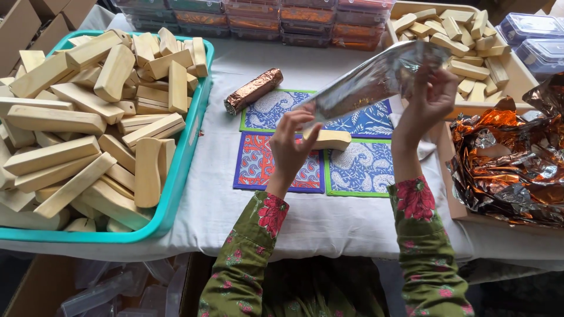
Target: The person wraps a wooden block in copper foil, folds the edges, and places it into a clear plastic container. They then wipe the container with a white cloth and close the lid.
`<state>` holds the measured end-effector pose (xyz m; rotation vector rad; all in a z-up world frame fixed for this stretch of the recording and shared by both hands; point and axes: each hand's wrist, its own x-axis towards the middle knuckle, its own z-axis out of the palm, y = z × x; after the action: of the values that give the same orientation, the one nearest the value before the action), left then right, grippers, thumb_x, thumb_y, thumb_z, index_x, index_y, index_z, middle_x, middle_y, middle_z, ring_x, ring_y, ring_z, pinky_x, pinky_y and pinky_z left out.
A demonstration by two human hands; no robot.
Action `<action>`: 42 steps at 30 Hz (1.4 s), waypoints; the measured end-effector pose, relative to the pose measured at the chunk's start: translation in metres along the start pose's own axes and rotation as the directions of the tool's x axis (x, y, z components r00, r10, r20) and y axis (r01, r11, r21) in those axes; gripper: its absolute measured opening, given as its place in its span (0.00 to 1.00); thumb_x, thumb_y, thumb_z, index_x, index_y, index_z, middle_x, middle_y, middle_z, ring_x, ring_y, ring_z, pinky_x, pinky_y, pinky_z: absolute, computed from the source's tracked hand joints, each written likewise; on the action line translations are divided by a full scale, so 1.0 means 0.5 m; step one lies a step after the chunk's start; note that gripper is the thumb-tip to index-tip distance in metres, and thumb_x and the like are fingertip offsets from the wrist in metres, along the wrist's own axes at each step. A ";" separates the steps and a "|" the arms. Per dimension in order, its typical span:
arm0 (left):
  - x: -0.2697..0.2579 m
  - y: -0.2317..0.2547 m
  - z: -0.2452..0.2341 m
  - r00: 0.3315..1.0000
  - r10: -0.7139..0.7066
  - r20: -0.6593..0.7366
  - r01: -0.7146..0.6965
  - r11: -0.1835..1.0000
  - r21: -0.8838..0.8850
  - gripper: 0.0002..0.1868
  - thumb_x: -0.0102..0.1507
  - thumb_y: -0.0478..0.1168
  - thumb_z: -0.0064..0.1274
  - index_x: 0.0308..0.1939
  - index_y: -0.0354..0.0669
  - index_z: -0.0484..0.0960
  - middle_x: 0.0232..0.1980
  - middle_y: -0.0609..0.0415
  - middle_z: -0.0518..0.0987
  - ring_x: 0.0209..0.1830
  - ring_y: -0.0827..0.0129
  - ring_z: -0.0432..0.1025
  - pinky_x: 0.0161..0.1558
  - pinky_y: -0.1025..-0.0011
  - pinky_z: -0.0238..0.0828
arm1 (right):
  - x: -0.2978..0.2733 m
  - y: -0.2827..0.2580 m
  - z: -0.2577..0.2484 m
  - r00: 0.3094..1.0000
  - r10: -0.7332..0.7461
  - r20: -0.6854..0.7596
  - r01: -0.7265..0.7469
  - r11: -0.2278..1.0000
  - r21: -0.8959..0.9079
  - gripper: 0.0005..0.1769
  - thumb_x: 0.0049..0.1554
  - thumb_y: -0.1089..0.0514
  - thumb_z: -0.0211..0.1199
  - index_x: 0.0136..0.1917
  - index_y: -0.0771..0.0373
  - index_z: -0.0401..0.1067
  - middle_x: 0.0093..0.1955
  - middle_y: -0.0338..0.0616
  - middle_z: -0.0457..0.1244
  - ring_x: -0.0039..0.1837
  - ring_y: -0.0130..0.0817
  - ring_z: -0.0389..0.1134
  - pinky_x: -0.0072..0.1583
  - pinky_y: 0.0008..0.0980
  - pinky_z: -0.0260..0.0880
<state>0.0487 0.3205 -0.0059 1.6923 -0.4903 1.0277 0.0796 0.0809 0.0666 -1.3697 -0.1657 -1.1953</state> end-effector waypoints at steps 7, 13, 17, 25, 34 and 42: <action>-0.019 0.003 0.015 0.978 0.190 0.084 -0.206 0.825 0.526 0.14 0.65 0.42 0.62 0.54 0.57 0.81 0.62 0.63 0.75 0.65 0.66 0.68 0.64 0.64 0.60 | -0.114 0.248 -0.075 0.813 0.581 0.050 -0.538 0.713 0.449 0.13 0.62 0.62 0.70 0.48 0.57 0.64 0.41 0.37 0.67 0.38 0.24 0.64 0.37 0.23 0.61; -0.026 0.026 0.029 0.912 0.150 0.383 -0.265 0.926 0.270 0.37 0.61 0.59 0.60 0.70 0.51 0.69 0.73 0.53 0.65 0.69 0.61 0.63 0.69 0.58 0.55 | -0.206 0.179 -0.035 0.497 0.812 0.308 -0.835 0.349 0.425 0.03 0.60 0.58 0.62 0.46 0.59 0.72 0.43 0.37 0.69 0.46 0.29 0.71 0.45 0.28 0.75; -0.039 0.033 0.033 0.916 0.203 0.346 -0.333 0.866 0.372 0.44 0.64 0.59 0.56 0.79 0.55 0.56 0.79 0.49 0.56 0.77 0.57 0.58 0.76 0.55 0.48 | -0.208 0.132 -0.020 0.672 0.694 0.259 -0.740 0.638 0.214 0.03 0.60 0.60 0.64 0.45 0.60 0.71 0.45 0.39 0.69 0.48 0.27 0.71 0.50 0.30 0.79; -0.051 -0.026 0.035 0.904 0.195 0.380 -0.384 0.760 0.524 0.26 0.69 0.46 0.59 0.72 0.57 0.73 0.66 0.60 0.75 0.66 0.72 0.73 0.78 0.59 0.51 | -0.202 0.111 -0.019 0.771 0.564 0.294 -0.616 0.778 0.124 0.09 0.59 0.63 0.69 0.43 0.61 0.68 0.46 0.45 0.69 0.47 0.27 0.72 0.51 0.30 0.78; -0.020 -0.107 0.016 0.902 -0.427 0.070 0.430 0.866 -0.255 0.05 0.69 0.38 0.60 0.47 0.45 0.81 0.43 0.54 0.85 0.42 0.77 0.78 0.44 0.80 0.69 | -0.192 0.096 -0.025 0.785 0.126 0.606 0.049 0.964 -0.263 0.26 0.64 0.45 0.62 0.65 0.66 0.73 0.65 0.52 0.69 0.67 0.45 0.69 0.68 0.41 0.66; -0.001 -0.101 -0.006 0.934 -0.349 0.074 0.340 0.810 -0.477 0.03 0.73 0.35 0.52 0.45 0.42 0.74 0.60 0.40 0.80 0.58 0.71 0.76 0.58 0.74 0.76 | -0.198 0.072 -0.019 0.528 0.317 0.788 0.214 0.848 -0.485 0.32 0.47 0.55 0.77 0.65 0.53 0.74 0.60 0.45 0.70 0.60 0.43 0.72 0.62 0.40 0.72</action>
<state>0.0846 0.3419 -0.0344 1.2558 -0.3693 0.5863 0.0556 0.1191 -0.0291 -2.3944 -0.5133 -0.3741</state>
